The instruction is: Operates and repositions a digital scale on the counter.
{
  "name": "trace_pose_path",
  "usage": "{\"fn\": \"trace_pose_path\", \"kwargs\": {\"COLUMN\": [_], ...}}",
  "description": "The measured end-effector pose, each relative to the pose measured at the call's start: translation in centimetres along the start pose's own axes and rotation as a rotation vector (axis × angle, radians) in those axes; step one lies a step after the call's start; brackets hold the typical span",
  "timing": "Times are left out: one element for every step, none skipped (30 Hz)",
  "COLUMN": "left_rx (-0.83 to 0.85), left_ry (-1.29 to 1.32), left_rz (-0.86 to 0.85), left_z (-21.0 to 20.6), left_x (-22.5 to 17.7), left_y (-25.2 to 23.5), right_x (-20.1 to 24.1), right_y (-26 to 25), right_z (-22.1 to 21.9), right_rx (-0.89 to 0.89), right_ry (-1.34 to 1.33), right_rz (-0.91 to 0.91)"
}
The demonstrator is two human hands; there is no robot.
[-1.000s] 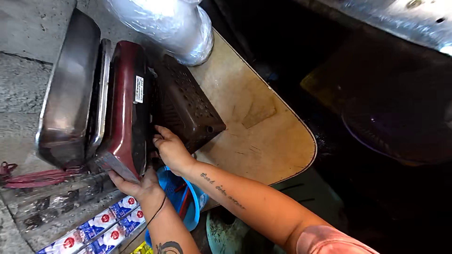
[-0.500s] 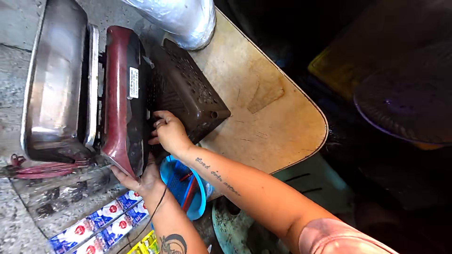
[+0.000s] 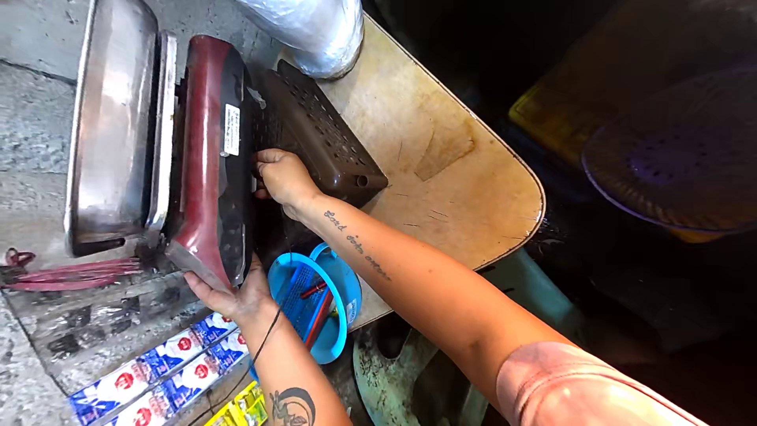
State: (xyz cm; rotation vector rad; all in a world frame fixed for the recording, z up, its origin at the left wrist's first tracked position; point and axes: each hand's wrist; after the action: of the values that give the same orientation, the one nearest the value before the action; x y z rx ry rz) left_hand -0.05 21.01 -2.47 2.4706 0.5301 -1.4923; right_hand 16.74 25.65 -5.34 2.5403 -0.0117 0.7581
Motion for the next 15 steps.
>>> {"fn": "trace_pose_path", "kwargs": {"left_rx": [-0.003, -0.007, -0.001, 0.002, -0.007, -0.017, -0.019, -0.018, -0.011, -0.013, -0.027, -0.053, -0.073, -0.086, -0.088], "left_ry": [-0.009, -0.013, -0.007, -0.001, 0.006, 0.011, 0.013, 0.011, 0.019, 0.021, 0.005, -0.015, -0.03, -0.046, -0.055], "left_rz": [-0.001, -0.001, 0.003, 0.003, 0.001, -0.001, 0.0, 0.0, 0.0, -0.004, -0.012, -0.021, -0.023, -0.026, -0.024], "left_z": [0.0, 0.1, 0.2, 0.2, 0.2, 0.2, 0.2, 0.3, 0.4, 0.5, 0.6, 0.5, 0.4, 0.4, 0.5], "left_x": [0.1, 0.2, 0.2, 0.2, 0.2, 0.2, 0.2, 0.2, 0.2, 0.3, 0.4, 0.5, 0.5, 0.5, 0.4], "left_y": [0.0, 0.0, -0.1, -0.2, -0.2, -0.1, 0.0, 0.0, -0.1, -0.1, -0.1, 0.1, 0.3, 0.4, 0.4], "right_x": [0.0, 0.2, 0.5, 0.8, 1.2, 1.6, 1.9, 2.2, 2.4, 2.6, 2.7, 2.8, 3.0, 3.3, 3.9], "right_y": [-0.2, -0.3, -0.3, -0.3, -0.3, -0.2, -0.2, -0.1, 0.1, 0.3, 0.4, 0.6, 0.8, 1.2, 2.1], "right_z": [0.1, 0.1, 0.1, 0.1, 0.1, 0.1, 0.2, 0.4, 0.5, 0.7, 0.9, 1.2, 1.4, 1.7, 2.0], "right_rx": [0.009, 0.018, 0.021, 0.014, 0.003, -0.014, -0.024, -0.025, -0.018, -0.011, -0.005, 0.002, 0.006, -0.012, -0.055], "right_ry": [0.004, 0.004, 0.005, 0.022, 0.062, 0.125, 0.198, 0.263, 0.31, 0.337, 0.362, 0.4, 0.463, 0.558, 0.681], "right_rz": [-0.005, -0.016, -0.024, -0.023, -0.011, 0.015, 0.039, 0.054, 0.058, 0.051, 0.042, 0.045, 0.072, 0.14, 0.248]}}
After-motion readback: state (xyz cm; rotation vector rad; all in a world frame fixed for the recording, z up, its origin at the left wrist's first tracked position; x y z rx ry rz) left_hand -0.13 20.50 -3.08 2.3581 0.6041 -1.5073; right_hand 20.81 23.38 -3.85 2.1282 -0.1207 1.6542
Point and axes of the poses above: each hand's wrist, its own y-axis away from the middle knuckle, its own z-axis out of the back of the hand, x = y × z, and after that the axes turned 12 degrees about -x, right-handed
